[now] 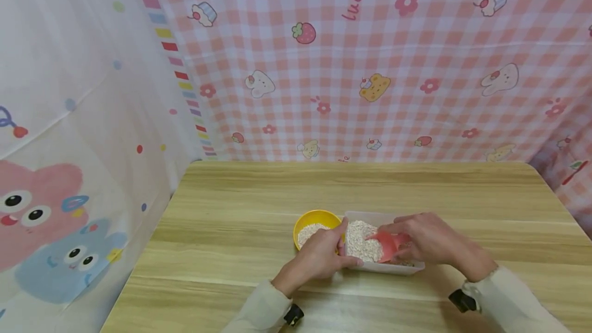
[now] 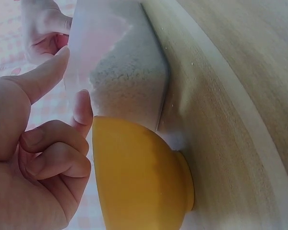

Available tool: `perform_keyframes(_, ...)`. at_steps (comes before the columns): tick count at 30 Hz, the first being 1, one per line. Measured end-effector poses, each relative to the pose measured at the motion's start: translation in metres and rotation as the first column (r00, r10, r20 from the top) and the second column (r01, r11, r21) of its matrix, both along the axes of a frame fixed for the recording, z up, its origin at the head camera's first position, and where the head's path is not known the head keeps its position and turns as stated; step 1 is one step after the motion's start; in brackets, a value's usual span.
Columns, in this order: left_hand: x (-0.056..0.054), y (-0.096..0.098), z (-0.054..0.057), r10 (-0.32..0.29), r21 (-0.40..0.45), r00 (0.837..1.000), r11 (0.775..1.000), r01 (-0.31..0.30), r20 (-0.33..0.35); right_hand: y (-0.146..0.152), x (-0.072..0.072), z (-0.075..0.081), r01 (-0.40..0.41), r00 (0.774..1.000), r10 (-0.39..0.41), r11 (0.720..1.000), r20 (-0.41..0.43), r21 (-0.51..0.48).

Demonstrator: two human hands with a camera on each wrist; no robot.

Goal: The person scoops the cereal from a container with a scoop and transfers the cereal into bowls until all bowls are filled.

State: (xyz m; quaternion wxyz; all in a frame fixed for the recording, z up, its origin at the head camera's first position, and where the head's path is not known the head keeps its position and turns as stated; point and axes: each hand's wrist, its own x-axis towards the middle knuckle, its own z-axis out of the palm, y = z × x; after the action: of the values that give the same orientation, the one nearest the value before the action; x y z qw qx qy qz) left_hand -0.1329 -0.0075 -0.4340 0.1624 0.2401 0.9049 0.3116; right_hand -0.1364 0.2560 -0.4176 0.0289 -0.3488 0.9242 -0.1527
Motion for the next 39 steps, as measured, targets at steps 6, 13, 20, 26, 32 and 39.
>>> perform_keyframes(6, 0.000, 0.000, -0.001, -0.004, 0.006, 1.000, 1.000, 0.004, 0.002, -0.003, -0.001, -0.005, 0.013, 0.997, -0.008, 0.999, 0.081, -0.053)
perform_keyframes(13, -0.001, 0.000, -0.001, -0.012, -0.008, 1.000, 1.000, 0.012, -0.002, 0.004, 0.001, -0.003, 0.051, 0.996, -0.047, 0.998, 0.075, -0.041)
perform_keyframes(20, -0.001, -0.001, -0.001, -0.017, -0.016, 1.000, 1.000, 0.017, -0.014, 0.010, 0.001, 0.001, 0.089, 0.991, -0.084, 0.995, 0.108, -0.045)
perform_keyframes(26, -0.001, -0.002, -0.001, -0.019, -0.019, 1.000, 1.000, 0.018, -0.017, 0.011, 0.002, 0.001, 0.105, 0.988, -0.095, 0.992, 0.122, -0.077)
perform_keyframes(32, -0.001, -0.001, 0.000, -0.012, -0.017, 1.000, 1.000, 0.012, -0.012, 0.013, 0.003, 0.000, 0.132, 0.982, -0.116, 0.986, 0.151, -0.103)
perform_keyframes(39, -0.001, -0.002, 0.000, -0.010, -0.015, 1.000, 1.000, 0.010, -0.007, 0.016, 0.004, -0.001, 0.158, 0.968, -0.119, 0.973, 0.222, -0.167)
